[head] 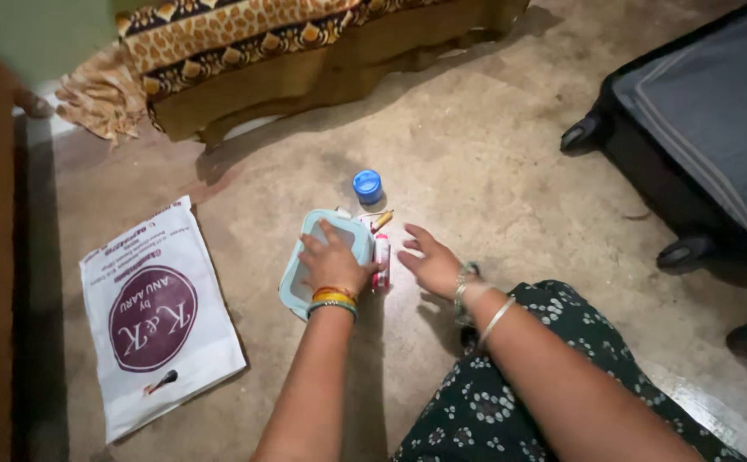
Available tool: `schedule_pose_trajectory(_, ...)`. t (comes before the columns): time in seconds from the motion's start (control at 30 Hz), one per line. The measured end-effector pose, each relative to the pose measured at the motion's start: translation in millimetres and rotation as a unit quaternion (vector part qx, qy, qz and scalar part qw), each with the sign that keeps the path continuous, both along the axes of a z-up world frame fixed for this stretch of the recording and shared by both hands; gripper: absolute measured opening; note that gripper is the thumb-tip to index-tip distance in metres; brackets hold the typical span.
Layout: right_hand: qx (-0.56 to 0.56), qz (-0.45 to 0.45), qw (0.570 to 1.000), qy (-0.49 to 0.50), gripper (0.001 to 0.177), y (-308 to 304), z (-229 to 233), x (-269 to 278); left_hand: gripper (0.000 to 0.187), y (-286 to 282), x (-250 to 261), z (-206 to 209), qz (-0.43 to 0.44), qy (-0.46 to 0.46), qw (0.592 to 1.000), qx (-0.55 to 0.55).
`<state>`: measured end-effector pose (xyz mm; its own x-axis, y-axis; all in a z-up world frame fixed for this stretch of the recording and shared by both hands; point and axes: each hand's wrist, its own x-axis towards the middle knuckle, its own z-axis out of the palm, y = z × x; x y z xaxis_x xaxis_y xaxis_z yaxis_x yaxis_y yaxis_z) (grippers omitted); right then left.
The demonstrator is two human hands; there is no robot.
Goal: The person packs a toiletry bag with small items and places it into an open suitcase. They then fold a large grey garment on the floor and place it into the suitcase.
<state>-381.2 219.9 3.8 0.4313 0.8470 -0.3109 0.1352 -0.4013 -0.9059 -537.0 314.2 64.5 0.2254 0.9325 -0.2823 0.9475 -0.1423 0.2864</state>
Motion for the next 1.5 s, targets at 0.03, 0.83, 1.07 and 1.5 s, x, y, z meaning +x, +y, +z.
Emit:
schedule_pose_trajectory(0.03,-0.027,-0.006,1.0,0.007,0.064,-6.9,-1.6,4.1,0.125,0.2,-6.8,-13.4,-0.016,-0.022,0.999,0.043)
schedule_pose_trajectory(0.83,0.081,-0.117,0.963,0.229,0.05,-36.8,4.1,48.7,0.021,19.6,54.3,-80.0,0.139,-0.72,0.563,-0.381)
schedule_pose_trajectory(1.07,0.093,-0.111,0.978,0.15,0.038,-42.1,30.6,33.5,0.041,4.7,102.1,-85.9,0.039,-0.571,0.818,-0.056)
schedule_pose_trajectory(1.5,0.018,-0.201,0.943,-0.265,0.03,-48.9,19.3,57.6,0.036,-10.2,67.1,-64.1,-0.078,-0.321,0.938,0.108)
